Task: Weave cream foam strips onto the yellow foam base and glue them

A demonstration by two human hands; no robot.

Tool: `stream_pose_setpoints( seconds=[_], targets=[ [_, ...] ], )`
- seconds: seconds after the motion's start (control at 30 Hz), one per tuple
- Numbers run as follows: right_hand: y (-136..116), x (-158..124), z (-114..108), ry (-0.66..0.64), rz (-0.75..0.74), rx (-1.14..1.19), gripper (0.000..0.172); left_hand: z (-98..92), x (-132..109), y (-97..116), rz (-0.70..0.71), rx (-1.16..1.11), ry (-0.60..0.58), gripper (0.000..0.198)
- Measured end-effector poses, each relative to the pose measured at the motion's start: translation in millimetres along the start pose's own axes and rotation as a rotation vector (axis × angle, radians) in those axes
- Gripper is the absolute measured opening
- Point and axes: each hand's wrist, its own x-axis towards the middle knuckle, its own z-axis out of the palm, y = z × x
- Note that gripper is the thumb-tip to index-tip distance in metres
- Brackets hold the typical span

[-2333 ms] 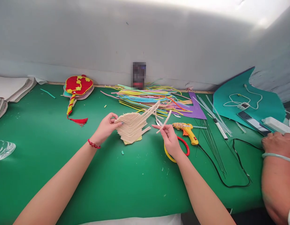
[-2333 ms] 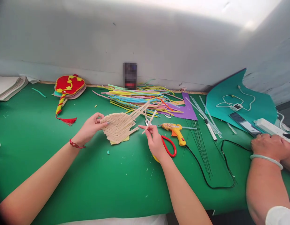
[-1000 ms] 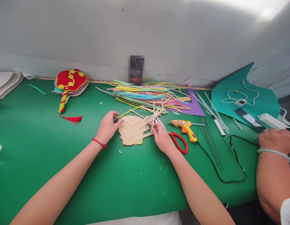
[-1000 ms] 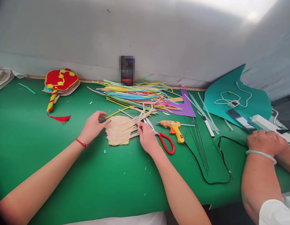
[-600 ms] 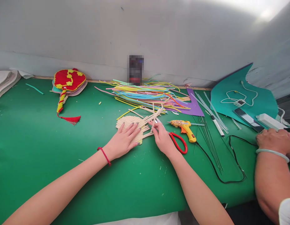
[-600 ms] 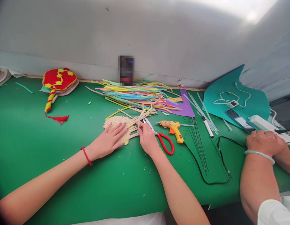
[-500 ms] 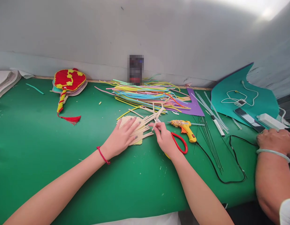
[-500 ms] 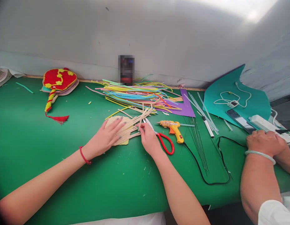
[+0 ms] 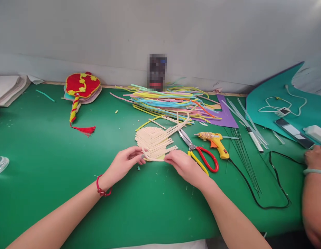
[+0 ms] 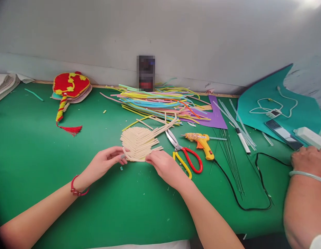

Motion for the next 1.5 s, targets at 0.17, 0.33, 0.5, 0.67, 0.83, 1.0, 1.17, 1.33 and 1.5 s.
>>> stream_pose_setpoints(
  seconds=[0.17, 0.33, 0.5, 0.67, 0.83, 1.0, 1.17, 1.33, 1.5],
  targets=[
    [2.1, 2.7, 2.1, 0.059, -0.04, -0.082, 0.014, 6.2, -3.4, 0.1, -0.119, -0.183, -0.02, 0.029],
    [-14.7, 3.5, 14.9, 0.268, -0.098, -0.291, 0.016, 16.7, -10.5, 1.4, -0.114, -0.242, 0.045, 0.028],
    [-32.2, -1.2, 25.8, 0.344, -0.099, -0.36, 0.022, 27.2, -15.1, 1.0, -0.093, -0.315, 0.027, 0.025],
    [-28.9, 0.2, 24.3, 0.271, -0.176, -0.154, 0.028, 26.4, -14.0, 2.0, -0.084, -0.271, -0.044, 0.021],
    [-26.9, -1.7, 19.6, 0.188, -0.213, -0.003, 0.032, 24.5, -17.3, 5.6, 0.027, -0.117, -0.029, 0.015],
    [-27.3, -8.2, 0.6, 0.127, -0.266, -0.023, 0.029, 23.3, -32.3, 8.1, 0.261, 0.057, -0.1, 0.014],
    [-31.3, -8.0, -15.7, 0.059, -0.335, -0.098, 0.028, 22.6, -40.4, 3.9, 0.512, 0.169, -0.2, 0.009],
    [-34.3, -5.5, -13.4, -0.004, -0.331, -0.133, 0.03, 24.3, -39.5, 1.1, 0.561, 0.278, -0.23, 0.01],
    [-33.0, -7.4, -9.4, -0.033, -0.304, -0.096, 0.035, 24.9, -37.2, 3.1, 0.443, 0.157, -0.179, 0.012]
  ],
)
